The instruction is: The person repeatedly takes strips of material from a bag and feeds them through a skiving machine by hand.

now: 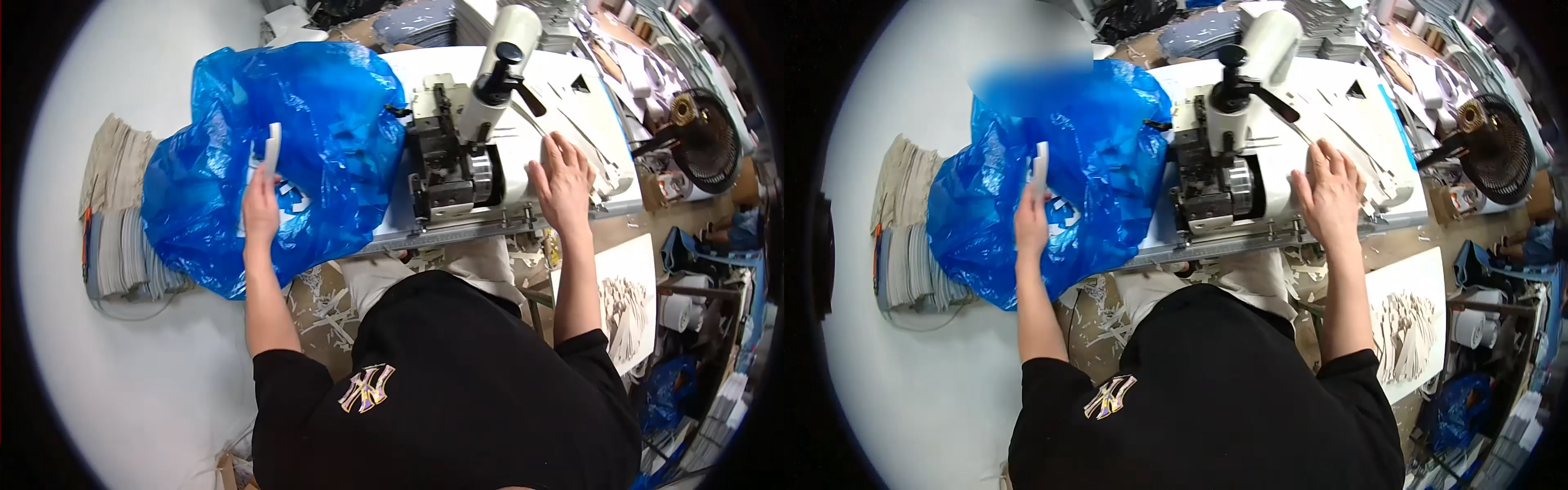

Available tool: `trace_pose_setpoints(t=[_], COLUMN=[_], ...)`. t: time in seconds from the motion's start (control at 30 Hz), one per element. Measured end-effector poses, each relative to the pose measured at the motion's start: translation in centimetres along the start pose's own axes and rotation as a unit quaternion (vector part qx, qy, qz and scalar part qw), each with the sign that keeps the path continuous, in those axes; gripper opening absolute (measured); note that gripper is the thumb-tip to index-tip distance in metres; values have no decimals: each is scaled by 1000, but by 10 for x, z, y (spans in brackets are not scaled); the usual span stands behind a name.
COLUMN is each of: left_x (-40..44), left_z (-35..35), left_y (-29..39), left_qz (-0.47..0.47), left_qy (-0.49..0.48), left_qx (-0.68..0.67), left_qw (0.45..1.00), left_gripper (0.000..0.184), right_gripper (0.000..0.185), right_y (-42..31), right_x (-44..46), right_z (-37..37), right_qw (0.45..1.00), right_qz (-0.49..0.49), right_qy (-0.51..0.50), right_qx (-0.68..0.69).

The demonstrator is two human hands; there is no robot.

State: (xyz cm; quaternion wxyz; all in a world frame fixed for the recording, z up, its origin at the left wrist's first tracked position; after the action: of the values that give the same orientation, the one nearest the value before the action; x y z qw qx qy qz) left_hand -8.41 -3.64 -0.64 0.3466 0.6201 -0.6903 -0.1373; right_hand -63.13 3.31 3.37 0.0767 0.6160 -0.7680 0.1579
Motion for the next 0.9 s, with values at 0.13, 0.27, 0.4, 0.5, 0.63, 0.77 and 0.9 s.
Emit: trace_pose_setpoints(t=[0.13,0.27,0.4,0.5,0.63,0.77,0.9], left_x=[0,-4,3,2,2,1,3], left_z=[-10,18,48,64,78,90,108], left_y=[99,180,192,196,200,206,225], left_qz=[78,184,267,279,300,319,340], left_qy=[-26,-139,-188,-183,-155,-147,-148], left_qx=[-120,-142,-77,-38,2,21,26], left_qw=[989,963,942,942,941,936,928], left_gripper=[33,42,47,46,45,43,40], right_gripper=[57,55,47,41,36,33,28], right_y=[-8,-17,-30,-44,-54,-59,-63], right_x=[4,5,-7,-12,-14,-12,-6], right_z=[4,3,-3,-6,-1,-1,0], right_qw=[1000,999,994,985,977,972,967], right_qz=[29,31,13,3,-20,-30,-46], right_qy=[10,23,21,-15,-33,-26,-35], right_qx=[-5,29,110,170,208,230,247])
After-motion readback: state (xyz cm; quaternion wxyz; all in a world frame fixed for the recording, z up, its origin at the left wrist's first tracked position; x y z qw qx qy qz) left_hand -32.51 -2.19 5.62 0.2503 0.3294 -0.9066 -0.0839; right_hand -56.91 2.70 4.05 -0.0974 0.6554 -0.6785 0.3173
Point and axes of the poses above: each hand's wrist, its own x-axis towards the middle knuckle, its own z-axis out of the palm, y = z × x, the point moved 2 cm from there along x, towards the middle knuckle, and after that the axes turned 8 degrees about z, right-handed, at the moved point
